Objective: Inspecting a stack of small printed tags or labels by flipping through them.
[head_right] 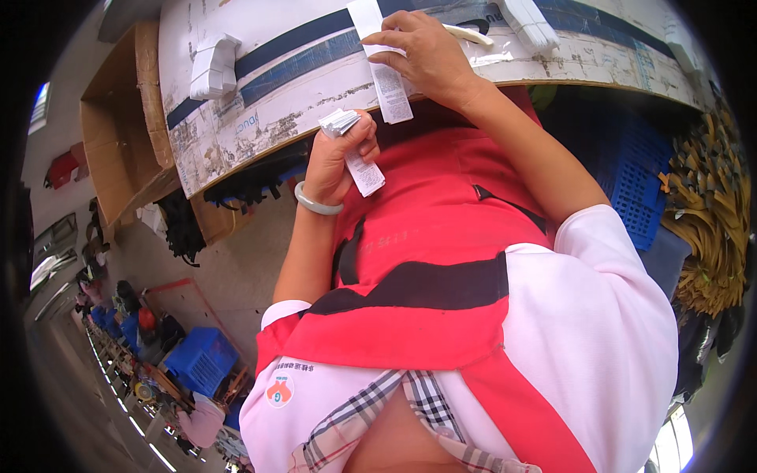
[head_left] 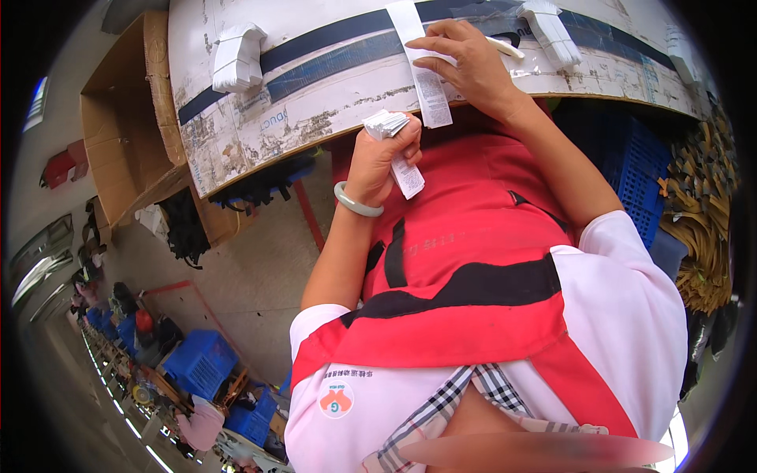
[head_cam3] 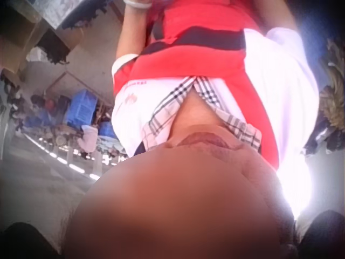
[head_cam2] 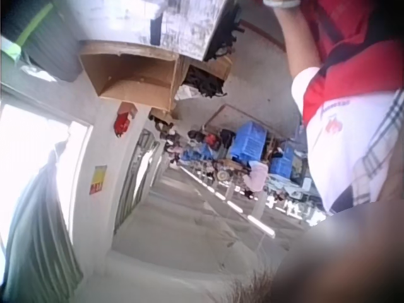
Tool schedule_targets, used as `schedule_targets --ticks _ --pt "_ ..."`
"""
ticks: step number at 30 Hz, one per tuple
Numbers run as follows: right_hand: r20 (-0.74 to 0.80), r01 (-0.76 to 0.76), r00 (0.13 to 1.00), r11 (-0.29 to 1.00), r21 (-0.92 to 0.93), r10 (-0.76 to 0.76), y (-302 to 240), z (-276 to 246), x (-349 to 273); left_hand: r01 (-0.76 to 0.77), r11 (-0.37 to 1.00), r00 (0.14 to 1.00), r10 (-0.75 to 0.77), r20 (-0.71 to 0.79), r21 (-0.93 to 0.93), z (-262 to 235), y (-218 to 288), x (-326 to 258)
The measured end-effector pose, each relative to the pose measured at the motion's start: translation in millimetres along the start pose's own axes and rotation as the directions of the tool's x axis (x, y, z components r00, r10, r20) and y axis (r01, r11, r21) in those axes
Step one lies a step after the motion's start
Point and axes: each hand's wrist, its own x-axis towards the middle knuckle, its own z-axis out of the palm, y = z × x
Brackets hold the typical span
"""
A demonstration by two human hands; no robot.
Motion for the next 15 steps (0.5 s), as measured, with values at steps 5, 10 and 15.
schedule_targets --ticks 5,10,15 --pt "-0.015 -0.023 1.000 0.994 0.111 0.025 8.7 13.7 -7.1 -0.155 0.918 0.966 0.218 -0.138 0.366 8.7 2.9 1.0" --pt "0.009 -0.142 0.989 0.950 0.278 0.145 -9.6 2.1 -0.8 -0.335 0.710 0.863 0.495 -0.101 0.619 9.0 14.1 5.0" --pt "0.061 -0.131 0.991 0.964 0.230 0.120 5.2 8.3 -7.9 -0.351 0.699 0.868 0.492 -0.063 0.623 11.1 17.1 12.6"
